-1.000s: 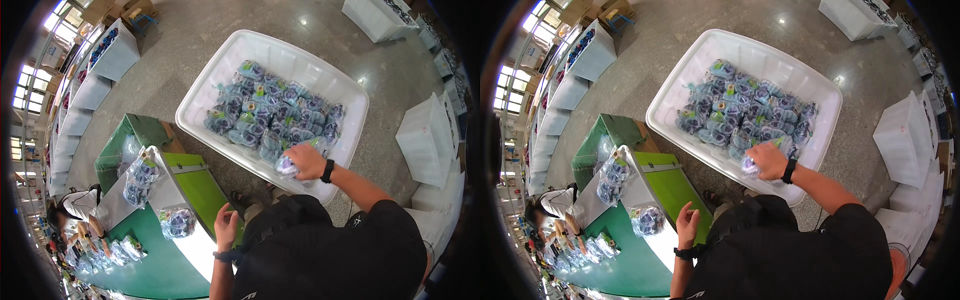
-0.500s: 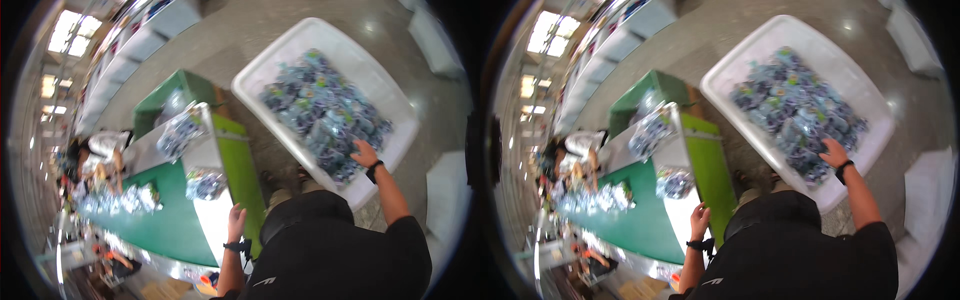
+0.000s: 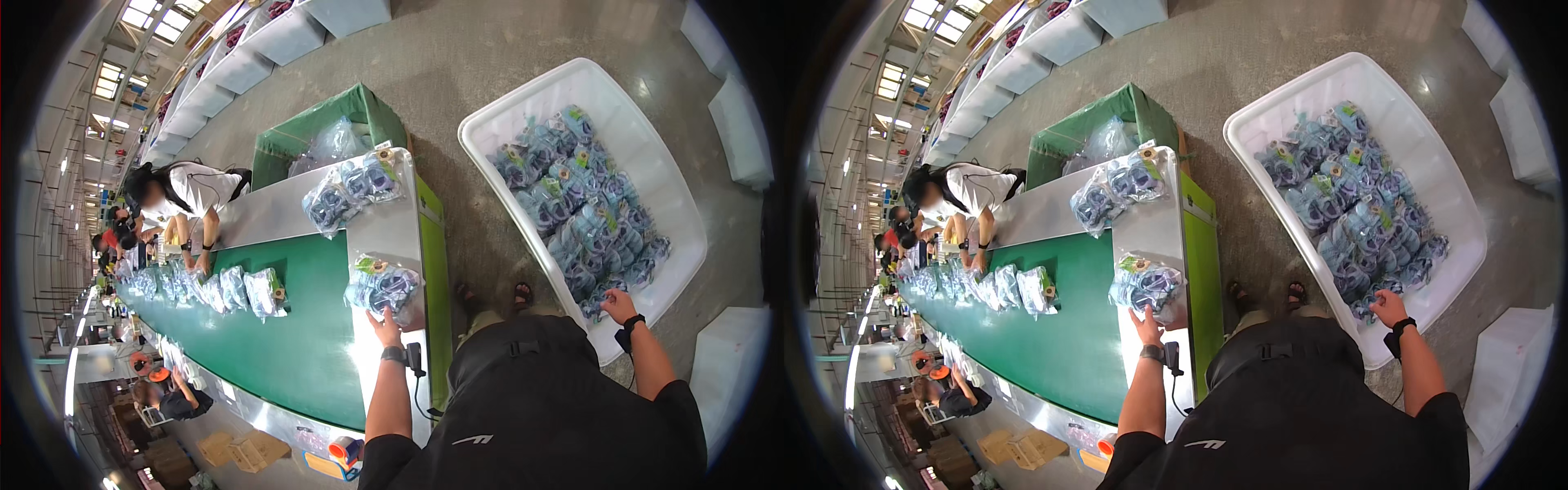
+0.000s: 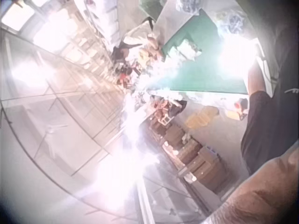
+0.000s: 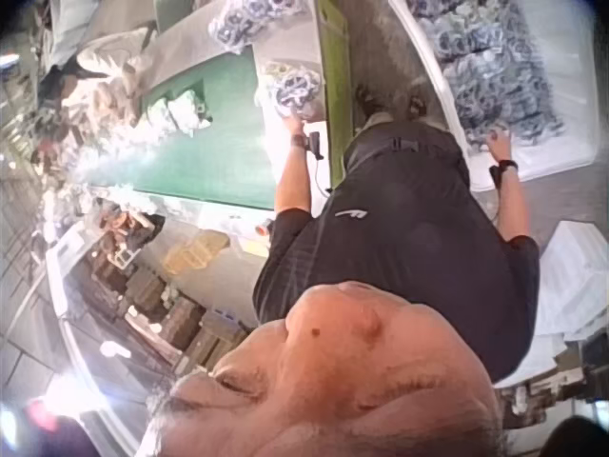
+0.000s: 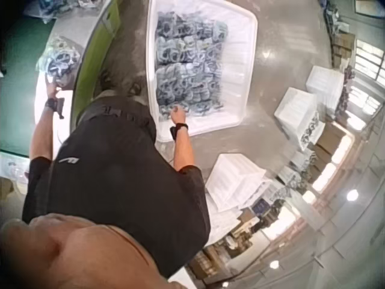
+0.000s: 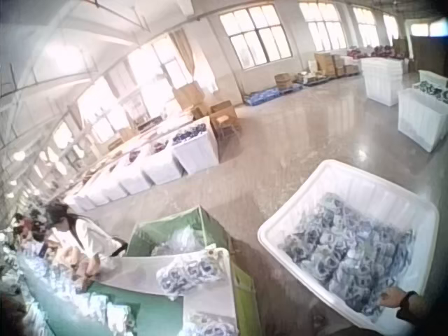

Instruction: The person picks packaged footwear from a conveyor belt and places them into white bins. They handle multiple packages, occasionally moving between bins, and continue the sorting process throughout the clip.

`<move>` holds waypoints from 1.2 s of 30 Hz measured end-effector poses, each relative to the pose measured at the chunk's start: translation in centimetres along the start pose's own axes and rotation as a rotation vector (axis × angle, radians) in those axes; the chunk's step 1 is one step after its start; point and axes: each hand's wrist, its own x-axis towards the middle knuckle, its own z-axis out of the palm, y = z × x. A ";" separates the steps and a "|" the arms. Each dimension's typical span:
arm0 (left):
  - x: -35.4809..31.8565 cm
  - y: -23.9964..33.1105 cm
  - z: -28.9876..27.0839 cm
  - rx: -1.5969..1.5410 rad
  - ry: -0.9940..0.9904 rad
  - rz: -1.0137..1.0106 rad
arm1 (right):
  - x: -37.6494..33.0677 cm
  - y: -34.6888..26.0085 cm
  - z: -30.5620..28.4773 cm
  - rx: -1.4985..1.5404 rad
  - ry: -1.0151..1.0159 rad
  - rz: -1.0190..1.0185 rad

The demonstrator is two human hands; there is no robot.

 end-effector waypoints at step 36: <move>25.5 22.7 5.3 0.152 -0.020 0.766 | -11.9 -12.4 9.4 0.263 0.083 0.345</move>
